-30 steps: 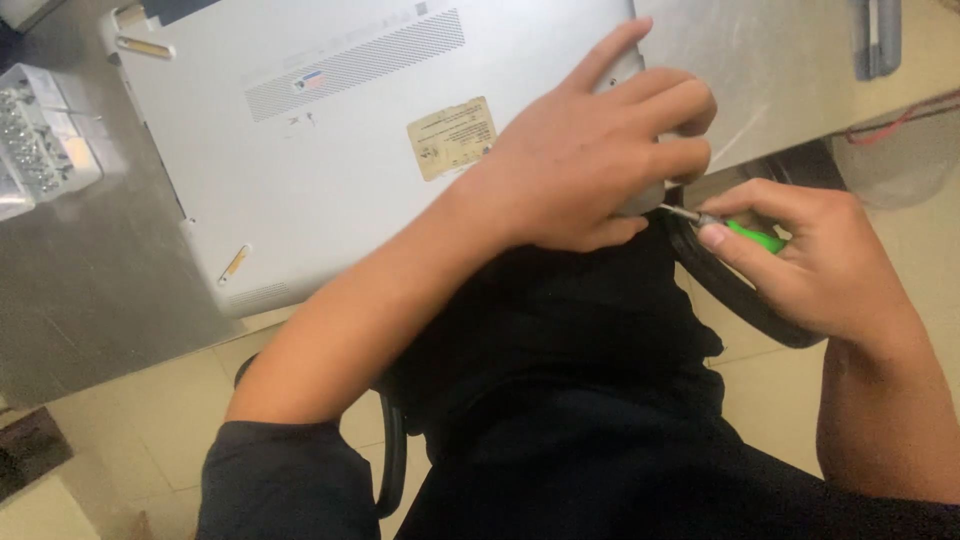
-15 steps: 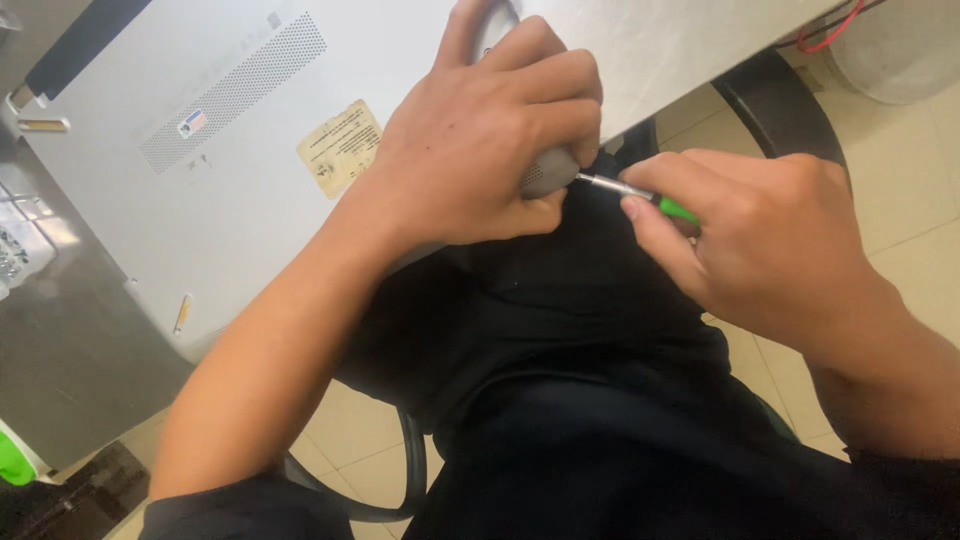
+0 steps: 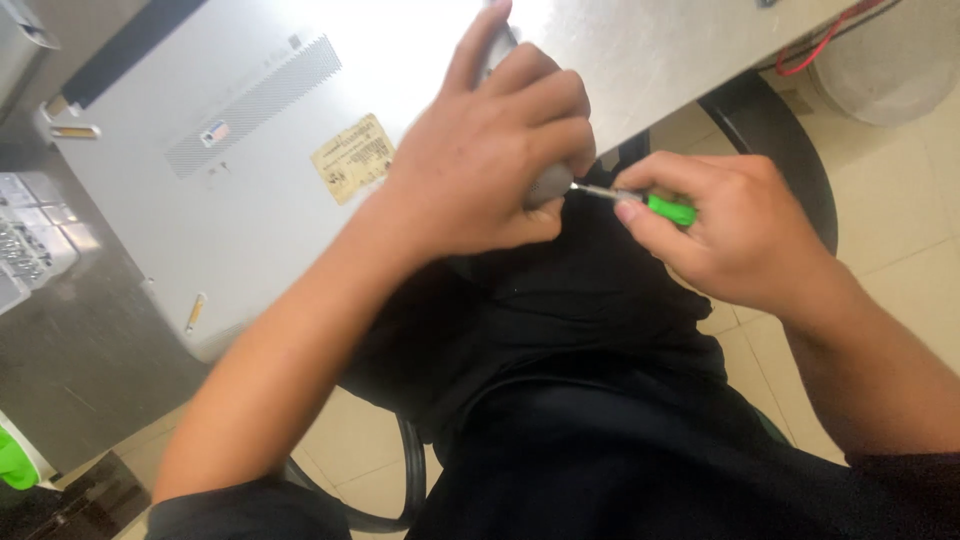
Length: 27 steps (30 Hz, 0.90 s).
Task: Removing a DVD drive from a laptop and then reassembling the bottom casing using a screwdriver.
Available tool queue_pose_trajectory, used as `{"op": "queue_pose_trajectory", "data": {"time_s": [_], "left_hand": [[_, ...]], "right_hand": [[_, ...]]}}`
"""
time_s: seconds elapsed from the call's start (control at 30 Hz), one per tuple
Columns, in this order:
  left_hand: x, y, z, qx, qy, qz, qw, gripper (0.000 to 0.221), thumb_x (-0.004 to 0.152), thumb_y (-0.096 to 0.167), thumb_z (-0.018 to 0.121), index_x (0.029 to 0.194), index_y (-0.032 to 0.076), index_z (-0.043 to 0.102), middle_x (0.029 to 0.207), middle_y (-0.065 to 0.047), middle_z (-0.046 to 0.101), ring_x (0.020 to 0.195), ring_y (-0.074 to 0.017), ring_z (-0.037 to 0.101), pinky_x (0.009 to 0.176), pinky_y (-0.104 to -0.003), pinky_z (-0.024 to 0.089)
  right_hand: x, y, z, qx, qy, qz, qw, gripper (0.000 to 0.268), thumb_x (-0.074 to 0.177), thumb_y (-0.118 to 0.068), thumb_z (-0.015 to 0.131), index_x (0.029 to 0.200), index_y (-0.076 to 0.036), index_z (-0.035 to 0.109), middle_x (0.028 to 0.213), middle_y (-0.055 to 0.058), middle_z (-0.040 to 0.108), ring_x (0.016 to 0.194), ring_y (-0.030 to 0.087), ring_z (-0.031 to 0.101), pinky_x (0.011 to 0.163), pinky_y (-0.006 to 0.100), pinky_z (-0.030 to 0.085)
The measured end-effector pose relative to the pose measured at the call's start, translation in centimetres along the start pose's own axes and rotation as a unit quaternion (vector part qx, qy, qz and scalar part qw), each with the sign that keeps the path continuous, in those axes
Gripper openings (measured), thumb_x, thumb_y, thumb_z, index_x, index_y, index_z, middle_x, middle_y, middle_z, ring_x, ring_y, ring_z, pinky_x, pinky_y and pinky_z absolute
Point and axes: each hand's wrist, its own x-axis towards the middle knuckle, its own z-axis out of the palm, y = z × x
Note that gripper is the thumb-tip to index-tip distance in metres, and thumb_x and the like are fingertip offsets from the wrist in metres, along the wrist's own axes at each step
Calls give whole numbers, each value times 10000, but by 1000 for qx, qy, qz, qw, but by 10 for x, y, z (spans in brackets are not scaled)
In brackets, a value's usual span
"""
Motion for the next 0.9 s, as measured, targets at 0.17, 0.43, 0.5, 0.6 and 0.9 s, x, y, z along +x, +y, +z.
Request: {"op": "queue_pose_trajectory", "data": {"time_s": [0.17,0.43,0.5,0.6,0.9], "left_hand": [[-16,34,17,188,-29,-205,960,835,799,-71,645,1598,94,467,1677,-171,245,1555,-339,143,1200,-764,129],[-22,52,28,326,139,-166,920,12,1051,150,642,1055,142,635,1458,-136,534,1410,-474,380,1035,-724,511],[-26,59,19,335,159,-151,917,5,1046,164,631,1046,159,629,1393,-112,585,1379,-474,434,1006,-703,525],[-33,74,-6,277,147,-119,942,77,1003,119,684,1058,102,633,1352,-124,602,1361,-504,455,989,-725,549],[-68,130,-104,294,251,22,922,149,1075,97,563,1035,92,706,1179,-97,689,1074,-399,748,852,-456,627]], "right_hand": [[0,19,31,402,-35,166,900,87,993,-102,624,965,-43,683,667,30,577,513,82,443,495,218,349],[10,6,47,576,63,79,811,174,1068,-184,528,996,-27,552,802,143,601,561,204,575,532,262,503],[10,-1,42,574,74,61,813,179,1067,-190,561,1046,-13,571,839,164,618,553,220,600,568,274,528],[11,-15,27,518,126,15,846,287,1083,-304,554,1123,-30,629,742,105,567,539,154,504,509,230,421],[38,-51,11,578,154,-24,801,222,1065,-278,557,1117,-62,570,1007,123,621,518,83,422,534,215,343]]}}
